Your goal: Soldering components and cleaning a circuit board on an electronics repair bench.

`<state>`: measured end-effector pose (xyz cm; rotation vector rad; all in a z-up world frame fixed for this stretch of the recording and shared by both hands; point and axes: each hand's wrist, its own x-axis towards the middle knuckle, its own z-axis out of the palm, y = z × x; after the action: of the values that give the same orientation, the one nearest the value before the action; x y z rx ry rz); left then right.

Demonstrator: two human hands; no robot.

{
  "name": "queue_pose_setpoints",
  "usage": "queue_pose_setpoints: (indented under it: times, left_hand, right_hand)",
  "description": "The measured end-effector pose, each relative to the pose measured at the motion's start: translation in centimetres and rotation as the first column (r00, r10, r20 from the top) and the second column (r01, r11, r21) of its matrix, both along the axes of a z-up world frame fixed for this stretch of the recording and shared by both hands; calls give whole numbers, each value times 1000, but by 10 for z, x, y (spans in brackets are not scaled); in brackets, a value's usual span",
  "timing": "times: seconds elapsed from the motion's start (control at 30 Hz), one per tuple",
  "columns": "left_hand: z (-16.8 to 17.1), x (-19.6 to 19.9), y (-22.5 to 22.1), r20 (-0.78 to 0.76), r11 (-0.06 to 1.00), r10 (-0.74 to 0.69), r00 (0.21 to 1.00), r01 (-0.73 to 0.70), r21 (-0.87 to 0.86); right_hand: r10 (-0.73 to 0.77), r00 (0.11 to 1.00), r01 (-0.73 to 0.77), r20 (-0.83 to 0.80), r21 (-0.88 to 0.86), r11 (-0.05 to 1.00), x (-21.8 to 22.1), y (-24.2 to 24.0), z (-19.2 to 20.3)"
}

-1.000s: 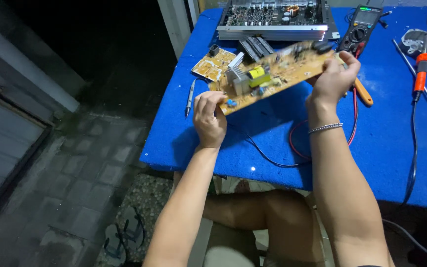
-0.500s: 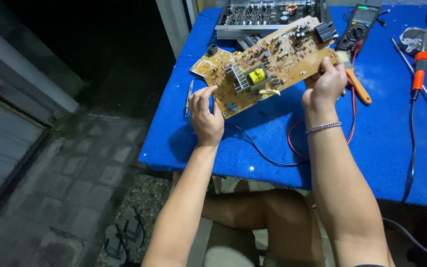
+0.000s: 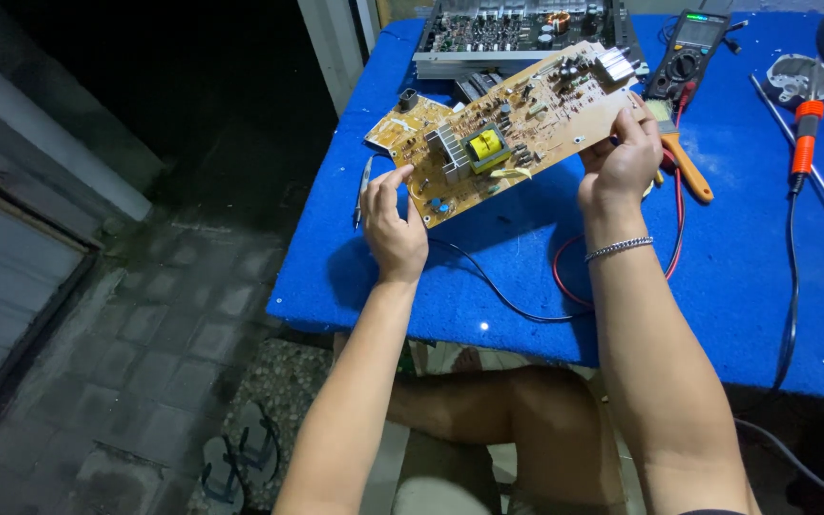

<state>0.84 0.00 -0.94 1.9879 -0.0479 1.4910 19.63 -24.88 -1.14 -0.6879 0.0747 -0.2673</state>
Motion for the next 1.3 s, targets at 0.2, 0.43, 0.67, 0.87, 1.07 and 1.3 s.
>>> queue_pose_setpoints:
  times: [0.2,0.43,0.67,0.87,1.07,1.3]
  left_hand:
    - [-5,2,2,-39,1000,-13,999,12,-27]
    - [-3,-1,1,3,997,-38,999,38,-73]
    - [9,-6,-2,93,993,-63,994,71,-91]
    - [6,-10,-2,10,994,20,1000,-19,-107]
    - [14,-19,2,-68,942,-9,998,-15,-334]
    - [-36,17,47,74,486,-303,950,221,-845]
  right_hand:
    - [-4,1000,5,23,-36,999,-29,10,25]
    - [-53,999,54,11,-111,992,-16,9,16]
    - [-184,982,158,-45,-341,927,-3,10,2]
    - [-209,934,346,289,-591,729,-34,13,24]
    - [-17,924,313,383,-728,610,-55,15,35]
    - [206,958,-96,202,-449,888,-65,10,55]
